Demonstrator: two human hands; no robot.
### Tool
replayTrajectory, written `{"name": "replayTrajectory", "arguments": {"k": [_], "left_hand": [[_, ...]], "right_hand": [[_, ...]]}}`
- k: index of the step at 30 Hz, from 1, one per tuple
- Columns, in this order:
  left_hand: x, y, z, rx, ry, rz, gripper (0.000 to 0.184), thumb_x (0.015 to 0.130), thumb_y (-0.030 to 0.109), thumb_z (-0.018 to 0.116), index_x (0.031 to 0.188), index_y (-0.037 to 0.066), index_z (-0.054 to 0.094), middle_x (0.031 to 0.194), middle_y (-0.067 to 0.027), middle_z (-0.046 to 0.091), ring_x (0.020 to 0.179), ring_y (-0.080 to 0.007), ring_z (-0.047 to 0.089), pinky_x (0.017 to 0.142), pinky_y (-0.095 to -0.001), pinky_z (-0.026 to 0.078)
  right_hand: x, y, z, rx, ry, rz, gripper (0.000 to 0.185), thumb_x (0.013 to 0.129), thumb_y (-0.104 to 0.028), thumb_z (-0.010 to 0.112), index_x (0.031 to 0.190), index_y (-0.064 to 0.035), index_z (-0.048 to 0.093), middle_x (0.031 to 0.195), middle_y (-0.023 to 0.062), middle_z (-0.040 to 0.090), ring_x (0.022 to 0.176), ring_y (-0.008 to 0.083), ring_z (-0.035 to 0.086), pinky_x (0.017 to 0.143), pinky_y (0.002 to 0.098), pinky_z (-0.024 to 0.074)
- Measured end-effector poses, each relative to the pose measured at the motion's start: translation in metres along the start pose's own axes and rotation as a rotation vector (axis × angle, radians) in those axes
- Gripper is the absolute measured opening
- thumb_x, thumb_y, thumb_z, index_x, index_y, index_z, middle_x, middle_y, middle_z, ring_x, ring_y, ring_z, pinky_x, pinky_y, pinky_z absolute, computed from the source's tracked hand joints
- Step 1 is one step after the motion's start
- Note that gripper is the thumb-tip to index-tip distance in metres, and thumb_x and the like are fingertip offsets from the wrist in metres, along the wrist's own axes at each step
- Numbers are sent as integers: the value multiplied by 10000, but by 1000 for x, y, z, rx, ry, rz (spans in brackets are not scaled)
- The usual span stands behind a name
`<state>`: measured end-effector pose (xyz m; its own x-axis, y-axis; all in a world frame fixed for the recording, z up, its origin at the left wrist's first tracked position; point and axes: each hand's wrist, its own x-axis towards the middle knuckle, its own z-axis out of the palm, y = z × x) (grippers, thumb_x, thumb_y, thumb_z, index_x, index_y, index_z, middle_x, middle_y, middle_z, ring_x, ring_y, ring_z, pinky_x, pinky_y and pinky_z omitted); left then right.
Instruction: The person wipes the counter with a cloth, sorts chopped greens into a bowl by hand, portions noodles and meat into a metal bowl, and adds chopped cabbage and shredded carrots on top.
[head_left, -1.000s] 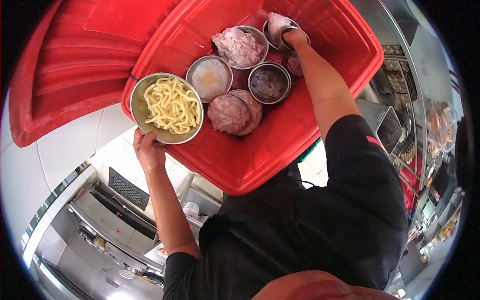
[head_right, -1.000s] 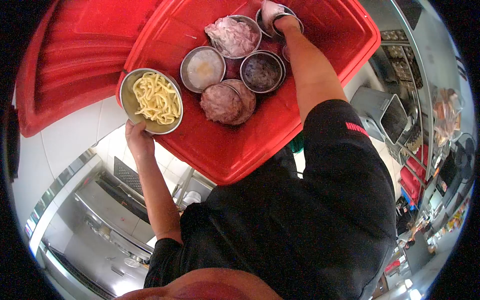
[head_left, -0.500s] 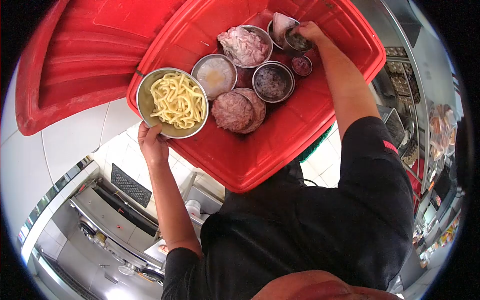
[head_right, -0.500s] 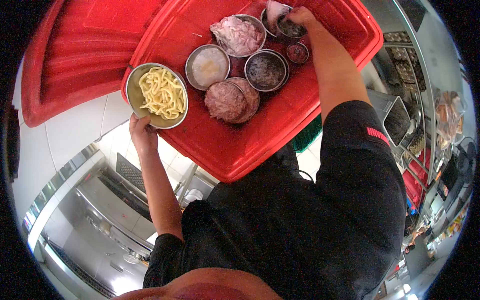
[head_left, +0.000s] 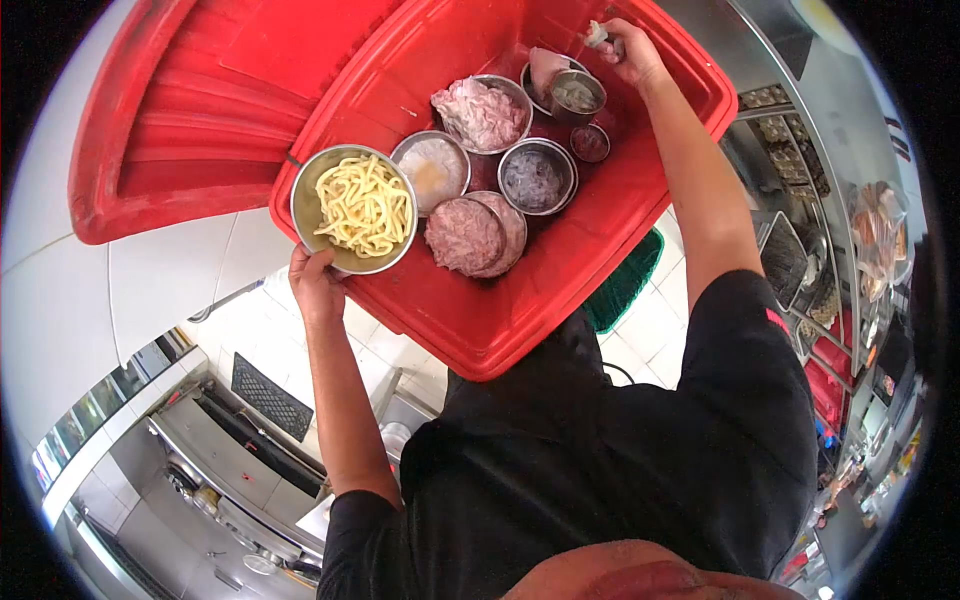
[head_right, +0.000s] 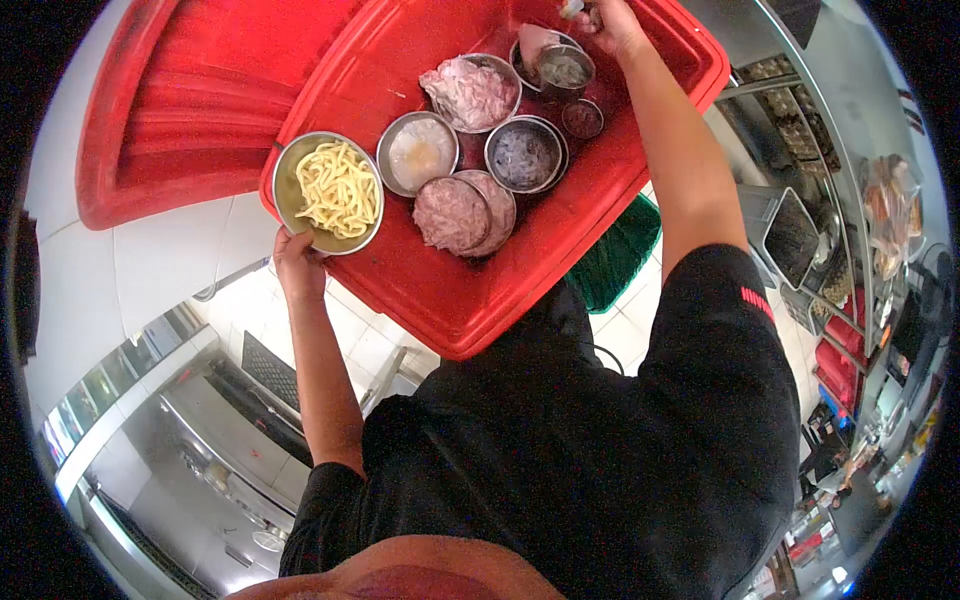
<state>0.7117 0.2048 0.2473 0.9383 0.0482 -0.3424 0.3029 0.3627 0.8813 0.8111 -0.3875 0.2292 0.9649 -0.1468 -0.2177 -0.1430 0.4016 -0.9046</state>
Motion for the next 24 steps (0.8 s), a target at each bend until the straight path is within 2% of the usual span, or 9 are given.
{"name": "replayTrajectory", "arguments": {"k": [1,4,8,14,15,18,19,20,24], "left_hand": [[-1,1,1,7,-14,1,135,804,-59,497,901,15,557,885,-107,656,687,-176,650,569,-291,576],[3,0,-8,15,-76,-3,140,809,-54,489,917,5,555,906,-133,661,745,-204,671,615,-323,600],[6,0,-7,45,-68,-17,154,812,-57,484,935,-6,563,925,-143,661,777,-224,675,630,-350,605],[-3,6,-3,34,-215,-54,199,800,-67,480,979,-18,552,942,-160,662,776,-248,687,618,-386,614],[-5,11,-4,80,-259,-71,223,795,-70,478,1005,-36,543,972,-179,653,812,-283,687,626,-426,618],[-33,22,6,10,-382,-98,233,795,-71,478,1017,-49,543,1014,-199,642,838,-308,681,646,-446,617],[-48,8,11,22,-428,-111,243,794,-72,480,1028,-51,542,1022,-201,636,848,-313,676,658,-452,616],[-60,0,12,30,-464,-124,253,793,-73,483,1039,-53,540,1031,-203,630,859,-318,671,669,-458,615],[-110,-30,15,120,-584,-165,96,778,-59,535,847,6,536,854,-143,637,672,-235,655,538,-391,584]], "right_hand": [[-12,-4,7,153,-70,-53,158,917,-166,520,983,-31,567,848,78,603,602,106,485,493,215,384],[-80,-26,82,331,16,-170,194,930,-152,545,1074,-23,560,894,88,606,636,113,505,514,201,408],[-135,-20,86,283,-194,-146,224,931,-135,566,1122,-18,559,946,78,614,679,109,525,545,194,435],[-268,-15,158,279,110,-173,262,924,-168,588,1142,-22,586,960,86,643,771,127,589,552,200,438],[-288,-15,166,219,135,-181,250,921,-189,594,1123,-43,613,942,35,666,811,116,607,577,233,467],[-347,-6,198,180,253,-216,255,917,-189,595,1126,-44,617,959,41,667,834,140,611,617,261,485],[-372,14,183,204,231,-259,262,923,-173,573,1145,-36,603,998,59,661,876,162,611,669,293,498],[-402,18,196,172,342,-256,275,912,-128,548,1166,-30,584,1033,88,649,914,178,608,732,323,516],[-497,46,235,62,405,-319,313,865,-63,519,1171,-25,573,1048,108,638,935,199,609,786,341,531]]}}
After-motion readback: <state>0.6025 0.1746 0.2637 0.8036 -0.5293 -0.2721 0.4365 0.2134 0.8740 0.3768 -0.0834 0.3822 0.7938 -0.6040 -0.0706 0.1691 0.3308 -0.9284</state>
